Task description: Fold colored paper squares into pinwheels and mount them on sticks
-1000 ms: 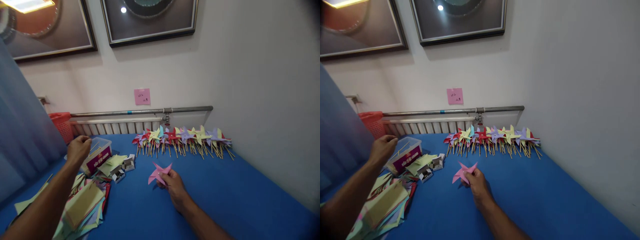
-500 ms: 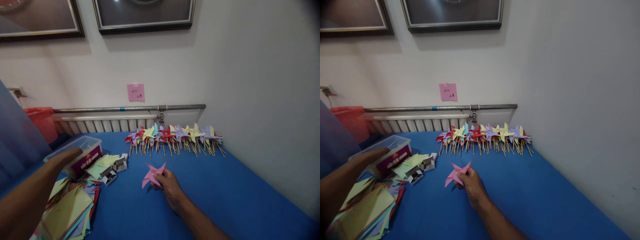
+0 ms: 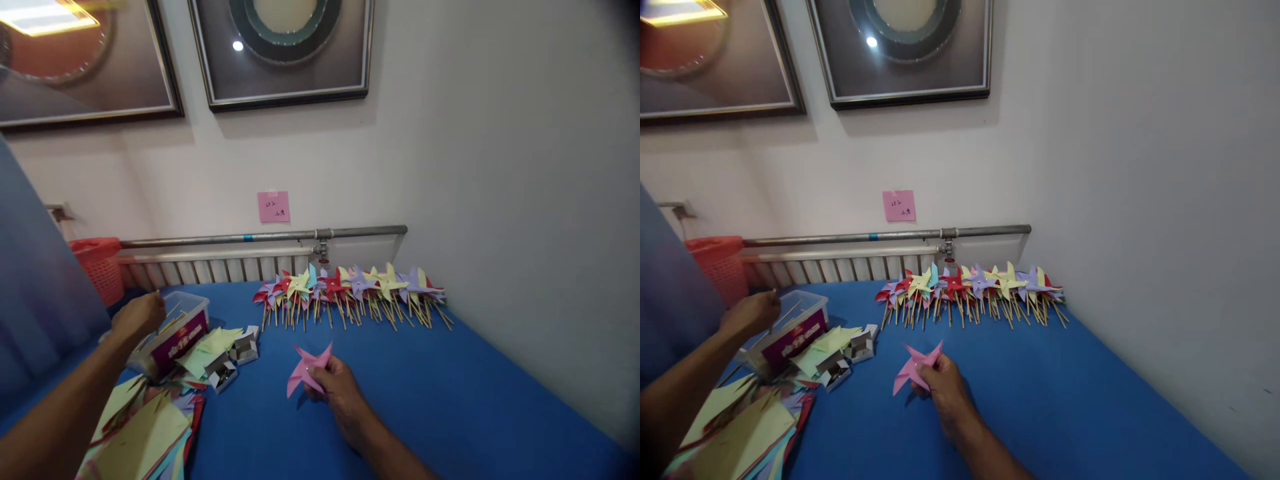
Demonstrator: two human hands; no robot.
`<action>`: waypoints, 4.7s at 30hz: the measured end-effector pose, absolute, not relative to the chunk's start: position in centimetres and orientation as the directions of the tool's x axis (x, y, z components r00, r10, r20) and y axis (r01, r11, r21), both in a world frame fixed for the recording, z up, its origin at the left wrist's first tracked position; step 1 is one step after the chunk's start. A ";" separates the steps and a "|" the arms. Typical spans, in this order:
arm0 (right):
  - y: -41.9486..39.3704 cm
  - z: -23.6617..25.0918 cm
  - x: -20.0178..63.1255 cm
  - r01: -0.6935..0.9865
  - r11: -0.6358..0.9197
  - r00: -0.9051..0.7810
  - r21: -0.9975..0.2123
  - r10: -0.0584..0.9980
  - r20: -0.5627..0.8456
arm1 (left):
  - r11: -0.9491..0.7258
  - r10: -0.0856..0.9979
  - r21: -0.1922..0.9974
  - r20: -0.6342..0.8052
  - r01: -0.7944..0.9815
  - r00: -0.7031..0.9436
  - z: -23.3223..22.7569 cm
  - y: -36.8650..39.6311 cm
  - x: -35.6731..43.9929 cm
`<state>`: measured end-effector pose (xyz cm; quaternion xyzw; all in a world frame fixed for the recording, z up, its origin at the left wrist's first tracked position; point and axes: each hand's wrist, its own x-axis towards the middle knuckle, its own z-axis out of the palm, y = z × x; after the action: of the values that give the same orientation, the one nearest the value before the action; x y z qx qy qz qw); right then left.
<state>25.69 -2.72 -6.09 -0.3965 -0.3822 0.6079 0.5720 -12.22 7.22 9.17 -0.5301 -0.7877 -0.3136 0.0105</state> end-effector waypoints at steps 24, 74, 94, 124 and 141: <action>-2.9 -6.1 26.2 -0.407 -0.037 -0.027 -0.913 0.999 -0.029 | -0.193 0.980 0.980 0.190 0.048 0.062 -1.7 0.8 6.7; -3.5 -5.0 26.5 -0.488 -0.082 0.038 -0.869 0.993 -0.115 | 0.010 0.976 0.952 -0.076 0.305 0.205 -3.9 -1.5 11.3; -3.5 -5.1 26.6 -0.468 -0.070 0.045 -0.881 0.994 -0.103 | 0.026 0.973 0.940 -0.102 0.341 0.207 -3.8 -1.7 11.6; -3.1 -5.4 26.3 -0.499 -0.058 0.094 -0.865 0.988 -0.120 | -0.123 0.984 0.867 0.043 0.483 0.173 -3.5 -2.2 11.9; -2.9 -5.6 26.4 -0.476 -0.032 0.127 -0.879 0.986 -0.104 | -0.167 0.985 0.776 0.110 0.608 0.129 -3.1 -2.9 12.7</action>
<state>26.38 -2.92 -5.64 -0.4163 -0.3067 0.5852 0.6246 12.73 -2.90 -3.12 -0.6922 -0.5757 -0.3227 -0.2922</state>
